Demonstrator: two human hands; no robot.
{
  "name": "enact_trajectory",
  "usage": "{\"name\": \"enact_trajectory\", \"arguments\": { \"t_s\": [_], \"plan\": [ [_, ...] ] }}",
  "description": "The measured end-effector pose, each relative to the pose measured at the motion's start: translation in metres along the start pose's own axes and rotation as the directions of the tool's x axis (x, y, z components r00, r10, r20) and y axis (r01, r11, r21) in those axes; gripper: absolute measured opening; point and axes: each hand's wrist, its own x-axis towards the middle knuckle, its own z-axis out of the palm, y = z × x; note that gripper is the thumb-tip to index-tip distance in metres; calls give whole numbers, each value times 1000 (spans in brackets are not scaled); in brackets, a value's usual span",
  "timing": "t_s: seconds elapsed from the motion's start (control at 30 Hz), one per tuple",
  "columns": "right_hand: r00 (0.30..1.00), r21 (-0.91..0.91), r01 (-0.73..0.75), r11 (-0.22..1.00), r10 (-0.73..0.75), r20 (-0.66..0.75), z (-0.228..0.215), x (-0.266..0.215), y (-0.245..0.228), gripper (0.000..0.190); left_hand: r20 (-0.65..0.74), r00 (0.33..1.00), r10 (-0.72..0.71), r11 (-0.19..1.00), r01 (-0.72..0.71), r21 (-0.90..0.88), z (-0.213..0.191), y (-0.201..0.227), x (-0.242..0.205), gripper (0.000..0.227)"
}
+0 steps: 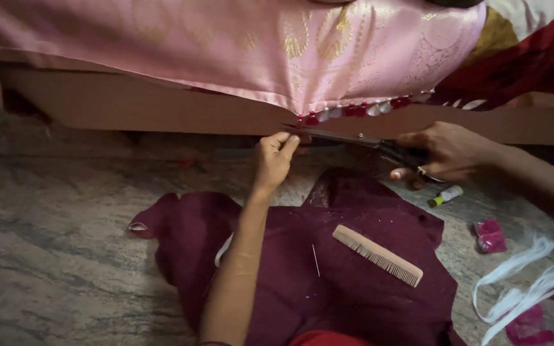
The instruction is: Attaching decorative tassels to the edge of a pink fabric.
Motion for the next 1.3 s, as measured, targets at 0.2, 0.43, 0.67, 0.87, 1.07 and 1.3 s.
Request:
{"name": "enact_trajectory", "arguments": {
  "t_s": [0.2,0.43,0.67,0.87,1.07,1.3],
  "plan": [
    [1000,-41,-13,999,14,12,-16,-8,-23,83,13,985,171,985,-171,-4,-1,7,-1,18],
    [995,-9,-89,996,89,49,-15,-7,-24,74,-19,1000,-9,978,12,209,0,22,-2,21],
    [1000,12,-10,1000,11,-14,-8,-3,-22,65,-26,937,348,874,-314,371,2,6,4,21],
    [990,-41,-125,991,128,66,-16,-5,-31,60,-76,977,201,953,-177,246,5,4,8,17],
    [987,53,-148,988,144,76,17,-28,-54,50,-145,981,-131,974,154,164,-29,-73,2,16],
    [947,475,-13,880,-142,289,176,-65,-78,34,-32,653,-757,560,623,-545,-76,-239,14,31]
  ]
}}
